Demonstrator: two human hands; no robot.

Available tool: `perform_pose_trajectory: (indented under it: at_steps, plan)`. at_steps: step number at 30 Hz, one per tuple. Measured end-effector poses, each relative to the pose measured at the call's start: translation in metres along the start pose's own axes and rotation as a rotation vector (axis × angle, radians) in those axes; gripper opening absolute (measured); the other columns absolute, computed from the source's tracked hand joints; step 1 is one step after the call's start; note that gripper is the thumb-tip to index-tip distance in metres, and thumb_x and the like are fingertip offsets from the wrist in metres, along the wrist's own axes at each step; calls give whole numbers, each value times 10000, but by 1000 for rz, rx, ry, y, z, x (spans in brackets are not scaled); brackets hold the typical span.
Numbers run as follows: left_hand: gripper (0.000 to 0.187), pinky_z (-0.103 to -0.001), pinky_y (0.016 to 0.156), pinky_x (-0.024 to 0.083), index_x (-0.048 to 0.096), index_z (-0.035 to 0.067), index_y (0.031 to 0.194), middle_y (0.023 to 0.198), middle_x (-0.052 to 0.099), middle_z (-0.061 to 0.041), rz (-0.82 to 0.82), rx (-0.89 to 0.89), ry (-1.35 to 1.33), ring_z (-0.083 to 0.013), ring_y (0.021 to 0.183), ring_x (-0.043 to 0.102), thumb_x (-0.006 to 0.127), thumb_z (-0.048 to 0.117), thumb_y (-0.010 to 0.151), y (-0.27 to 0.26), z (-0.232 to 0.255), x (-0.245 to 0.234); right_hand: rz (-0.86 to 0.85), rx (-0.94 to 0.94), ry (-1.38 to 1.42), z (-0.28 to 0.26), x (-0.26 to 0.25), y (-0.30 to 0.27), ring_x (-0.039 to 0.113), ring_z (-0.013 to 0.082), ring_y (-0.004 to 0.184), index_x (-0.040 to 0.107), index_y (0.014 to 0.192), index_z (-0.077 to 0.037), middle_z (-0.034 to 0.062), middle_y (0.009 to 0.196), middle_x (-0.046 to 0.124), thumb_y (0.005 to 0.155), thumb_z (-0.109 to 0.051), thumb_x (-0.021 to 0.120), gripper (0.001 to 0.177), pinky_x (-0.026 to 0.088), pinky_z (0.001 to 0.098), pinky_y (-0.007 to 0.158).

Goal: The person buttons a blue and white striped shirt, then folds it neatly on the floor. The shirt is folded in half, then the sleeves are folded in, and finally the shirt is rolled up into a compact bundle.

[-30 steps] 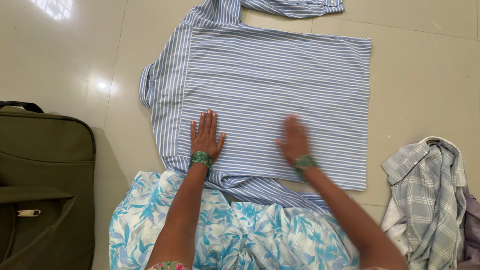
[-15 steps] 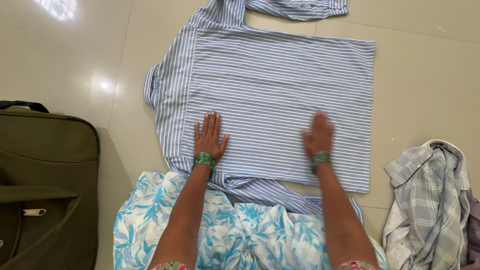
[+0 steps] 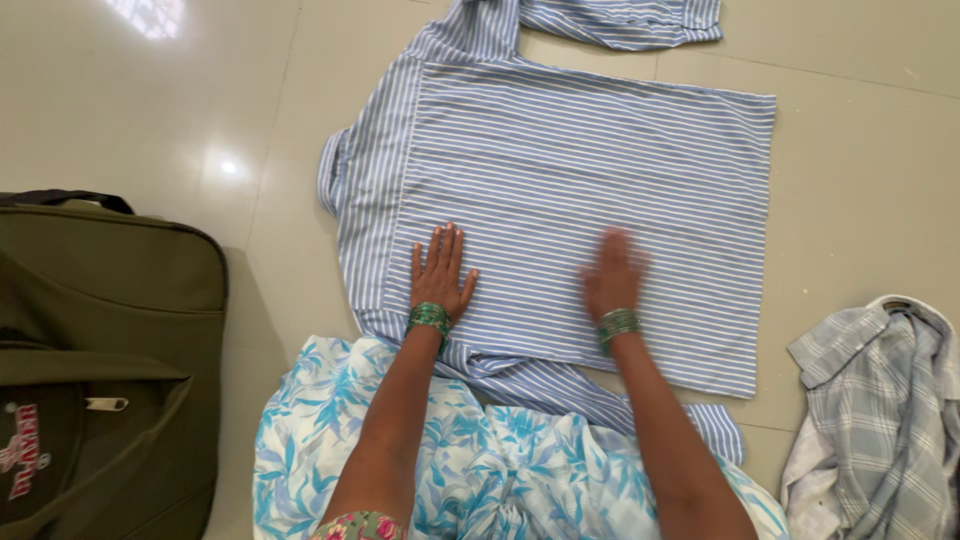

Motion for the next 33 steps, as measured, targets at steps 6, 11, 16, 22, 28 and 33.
perform_pose_trajectory:
  at_steps: [6,11,16,22,28,33]
  plan:
    - [723,-493,1271,45,134,202,1632,1711,92,12,2,5,-38,-181,1569,58,287,530,1006,1,0,3,-83,-150,12,-81,-23,-24,84,209,1560,198,1616,-135,46,1698,150,1013,-521,297,723,36,512,1258]
    - [724,-567,1239,19,125,268,1613,1705,67,9,-74,-17,79,-245,1561,33,297,587,986,17,-18,3,-84,-115,-9,-83,-31,-27,73,197,1567,197,1622,-141,32,1707,144,1021,-503,304,710,30,502,1266]
    - [730,-566,1256,30,116,264,1640,1723,67,-10,71,-72,88,-253,1581,49,323,565,1007,31,-99,-6,-68,-123,16,-82,-31,-24,72,197,1562,201,1616,-134,34,1702,143,1010,-498,309,715,26,497,1262]
    - [693,-571,1267,33,129,218,1653,1728,82,-6,135,-194,34,-179,1583,95,304,471,1032,28,-143,-16,-84,-124,29,-84,-36,-27,86,208,1573,207,1623,-135,41,1706,154,1020,-494,308,710,26,499,1271]
    - [713,-566,1257,46,150,139,1636,1718,134,-62,179,-244,163,-215,1582,109,394,428,1031,44,-127,-6,-75,-127,23,-88,-39,-24,90,211,1566,212,1620,-122,50,1702,158,1022,-491,315,710,25,506,1259]
    - [767,-536,1280,74,144,80,1647,1729,130,-112,207,39,0,-237,1594,104,437,411,1020,49,-28,18,-82,-120,0,-87,-37,-25,88,196,1564,204,1616,-131,42,1703,158,1014,-494,313,712,31,498,1260]
Point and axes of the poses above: each hand's wrist, its own y-axis towards the middle knuckle, its own x-axis out of the palm, z = x × y, the point moved 1 cm from there along y, towards the middle knuckle
